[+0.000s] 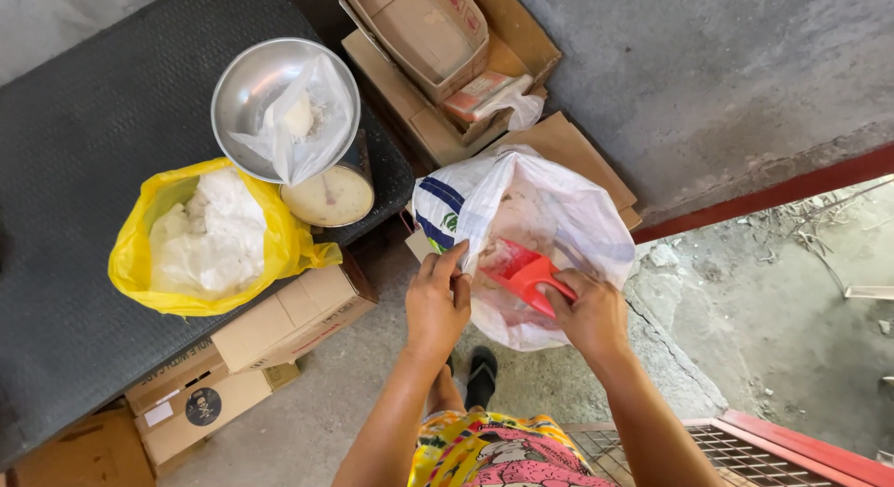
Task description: Measuring and bagging white powder from a large sack into smaller individual bags using a scale.
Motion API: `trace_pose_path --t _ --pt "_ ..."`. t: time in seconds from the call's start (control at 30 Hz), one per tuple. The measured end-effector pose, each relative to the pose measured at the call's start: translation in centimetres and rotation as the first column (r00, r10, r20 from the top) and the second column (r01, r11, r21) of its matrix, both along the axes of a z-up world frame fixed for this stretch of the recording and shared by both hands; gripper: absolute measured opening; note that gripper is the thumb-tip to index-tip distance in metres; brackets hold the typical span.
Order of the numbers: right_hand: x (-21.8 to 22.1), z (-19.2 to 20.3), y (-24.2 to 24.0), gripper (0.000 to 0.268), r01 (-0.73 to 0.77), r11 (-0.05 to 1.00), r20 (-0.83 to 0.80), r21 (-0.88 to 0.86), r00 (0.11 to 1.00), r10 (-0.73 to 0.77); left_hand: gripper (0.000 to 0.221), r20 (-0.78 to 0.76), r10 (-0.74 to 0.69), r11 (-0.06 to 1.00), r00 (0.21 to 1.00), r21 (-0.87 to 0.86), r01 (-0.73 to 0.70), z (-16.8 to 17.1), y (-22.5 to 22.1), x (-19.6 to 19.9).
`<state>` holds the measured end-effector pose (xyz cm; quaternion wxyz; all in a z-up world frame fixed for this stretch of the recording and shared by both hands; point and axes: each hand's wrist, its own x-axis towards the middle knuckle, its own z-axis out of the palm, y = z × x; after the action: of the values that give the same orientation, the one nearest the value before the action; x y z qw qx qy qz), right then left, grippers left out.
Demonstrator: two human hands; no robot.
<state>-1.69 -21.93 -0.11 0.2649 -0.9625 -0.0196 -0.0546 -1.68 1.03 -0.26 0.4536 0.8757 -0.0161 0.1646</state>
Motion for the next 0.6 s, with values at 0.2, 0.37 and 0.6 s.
trace_pose_path --t 0.2,0.37,0.6 --pt "-1.1 1.2 -0.8 0.022 0.065 0.986 0.035 0.151 0.997 -0.071 0.046 -0.010 0.019 0.998 1.000 -0.056 -0.019 0.0 -0.5 0.0" --pt "-2.8 2.8 -2.3 0.025 0.069 0.981 0.043 0.181 0.996 -0.078 0.046 -0.056 0.053 0.998 0.997 -0.024 -0.055 0.2 -0.8 -0.5" --pt "-4.4 7.9 -2.8 0.029 0.039 0.953 0.194 0.300 0.976 -0.101 0.051 0.097 0.131 0.989 0.987 0.062 -0.138 3.8 -0.5 -1.4"
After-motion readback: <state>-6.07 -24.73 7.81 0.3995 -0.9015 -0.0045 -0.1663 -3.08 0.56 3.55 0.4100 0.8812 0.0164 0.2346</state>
